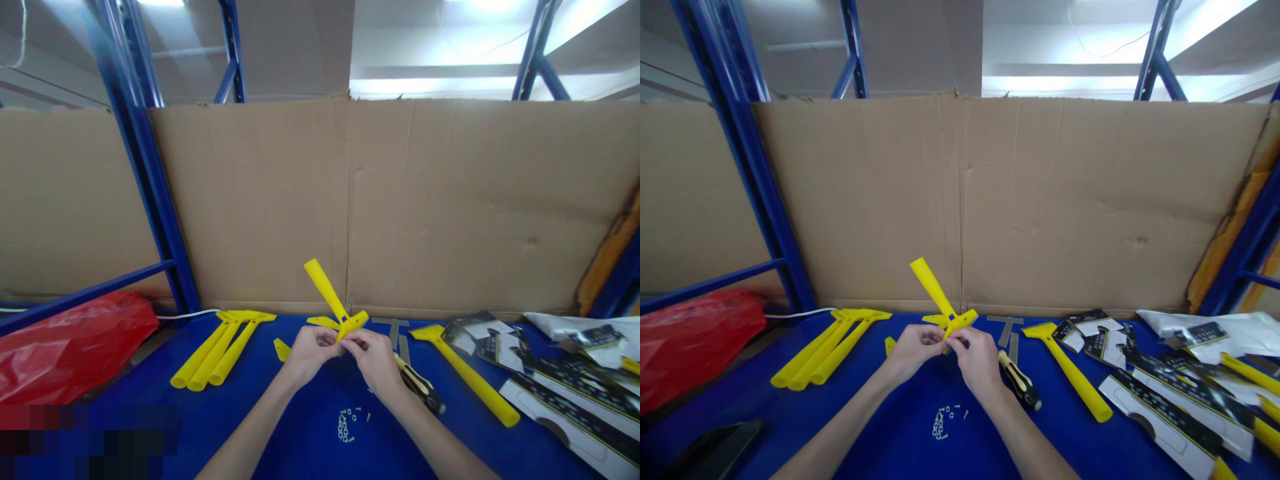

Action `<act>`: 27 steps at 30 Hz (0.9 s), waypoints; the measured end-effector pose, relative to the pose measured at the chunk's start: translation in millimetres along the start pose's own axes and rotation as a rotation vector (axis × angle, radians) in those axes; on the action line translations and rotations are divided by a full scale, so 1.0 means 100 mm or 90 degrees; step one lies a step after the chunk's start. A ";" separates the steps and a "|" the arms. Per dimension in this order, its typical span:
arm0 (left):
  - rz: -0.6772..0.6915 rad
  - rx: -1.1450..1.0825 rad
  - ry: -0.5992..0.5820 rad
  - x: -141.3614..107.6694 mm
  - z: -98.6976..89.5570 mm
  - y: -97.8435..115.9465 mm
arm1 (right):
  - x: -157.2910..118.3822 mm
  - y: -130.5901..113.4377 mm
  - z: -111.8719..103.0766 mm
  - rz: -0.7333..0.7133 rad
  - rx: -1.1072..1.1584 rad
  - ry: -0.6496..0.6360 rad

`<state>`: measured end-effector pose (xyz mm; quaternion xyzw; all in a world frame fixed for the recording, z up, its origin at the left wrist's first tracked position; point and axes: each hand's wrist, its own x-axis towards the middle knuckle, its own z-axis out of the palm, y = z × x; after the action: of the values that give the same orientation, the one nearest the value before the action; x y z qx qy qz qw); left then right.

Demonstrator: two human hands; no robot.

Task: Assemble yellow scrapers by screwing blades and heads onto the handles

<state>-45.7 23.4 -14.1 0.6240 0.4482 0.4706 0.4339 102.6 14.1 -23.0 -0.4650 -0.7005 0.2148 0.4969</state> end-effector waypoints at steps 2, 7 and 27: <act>0.001 -0.004 -0.004 0.00 0.00 0.00 | -0.01 -0.02 -0.01 -0.010 -0.012 -0.001; 0.006 0.007 -0.012 0.00 -0.02 0.00 | -0.04 -0.05 0.00 -0.021 -0.029 0.005; -0.019 -0.046 -0.019 -0.01 -0.03 0.03 | 0.02 0.03 0.08 0.223 0.144 -0.005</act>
<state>-48.1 21.7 -10.8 0.6079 0.4340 0.4706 0.4696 96.2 18.8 -27.6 -0.5200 -0.5825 0.3768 0.4983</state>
